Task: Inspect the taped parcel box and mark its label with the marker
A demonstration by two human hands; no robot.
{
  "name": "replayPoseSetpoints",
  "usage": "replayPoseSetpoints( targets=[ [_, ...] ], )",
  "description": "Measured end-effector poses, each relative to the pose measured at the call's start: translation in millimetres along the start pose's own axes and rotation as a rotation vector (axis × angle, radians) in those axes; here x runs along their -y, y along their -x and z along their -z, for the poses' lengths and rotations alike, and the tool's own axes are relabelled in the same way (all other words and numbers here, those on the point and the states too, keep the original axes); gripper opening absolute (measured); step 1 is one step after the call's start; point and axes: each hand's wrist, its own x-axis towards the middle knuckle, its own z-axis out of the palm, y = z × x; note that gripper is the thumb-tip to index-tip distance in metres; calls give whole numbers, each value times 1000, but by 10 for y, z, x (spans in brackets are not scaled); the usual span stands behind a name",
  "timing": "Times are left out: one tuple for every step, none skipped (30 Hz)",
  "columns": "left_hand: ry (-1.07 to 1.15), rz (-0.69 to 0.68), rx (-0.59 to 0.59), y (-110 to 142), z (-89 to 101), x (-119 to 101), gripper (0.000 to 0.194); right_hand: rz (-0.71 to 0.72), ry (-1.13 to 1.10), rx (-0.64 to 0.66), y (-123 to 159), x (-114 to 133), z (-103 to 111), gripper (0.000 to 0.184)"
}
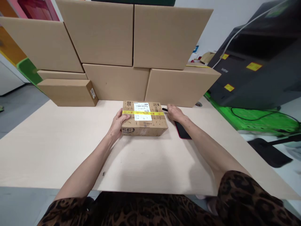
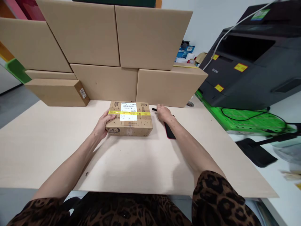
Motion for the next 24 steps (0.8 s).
replayPoseSetpoints(
  targets=[
    [5,-1,4,3,-5,1,62,8,-55,-58,10,-5,63,36],
    [10,-1,8,7,-10,1,60,12,-108,-119,22,-2,141,34],
    [15,-1,13,9,-14,2,59,15,-157,-181,41,12,229,32],
    [18,1,17,11,-18,2,58,14,-220,-245,72,40,322,31],
    [20,0,20,12,-20,3,58,12,-295,-307,121,85,412,33],
    [20,-1,25,13,-22,5,59,14,-395,-370,191,149,494,36],
    [19,-3,28,13,-23,6,59,6,-659,-483,282,233,561,39],
    [19,-5,30,12,-23,7,59,5,-884,-537,390,333,611,45],
    [19,-6,30,13,-24,7,59,-3,-1028,-546,511,447,643,50],
    [20,-7,27,13,-25,8,59,-17,-1111,-521,636,568,655,52],
    [21,-7,25,14,-26,7,59,-30,-1161,-480,757,688,651,54],
    [22,-7,21,15,-28,7,60,-33,-1195,-441,867,802,634,55],
    [20,-8,20,17,-30,6,60,-32,-1216,-378,961,904,608,55],
    [16,-8,22,19,-32,4,61,-25,-1226,-296,1037,991,578,54],
    [11,-9,23,20,-33,3,62,-5,-1234,-234,1094,1061,547,54],
    [5,-10,23,22,-35,1,63,23,-1232,-181,1135,1116,519,55],
    [-2,-9,24,22,-36,0,65,55,-1216,-137,1163,1157,495,54],
    [-8,-8,23,23,-37,-1,66,86,-1183,-101,1181,1187,477,51],
    [-11,-7,23,23,-37,-2,67,112,-1132,-68,1193,1211,466,47],
    [-11,-7,22,23,-38,-3,68,133,-1068,-39,1201,1229,461,43],
    [-10,-6,22,23,-37,-2,68,152,-1002,-16,1207,1245,461,41],
    [-9,-7,20,22,-36,0,68,169,-944,-6,1211,1259,465,40],
    [-9,-8,16,22,-34,4,68,186,-901,-12,1212,1272,472,39],
    [-10,-9,12,21,-32,10,69,202,-874,-32,1211,1285,481,38]
  ],
)
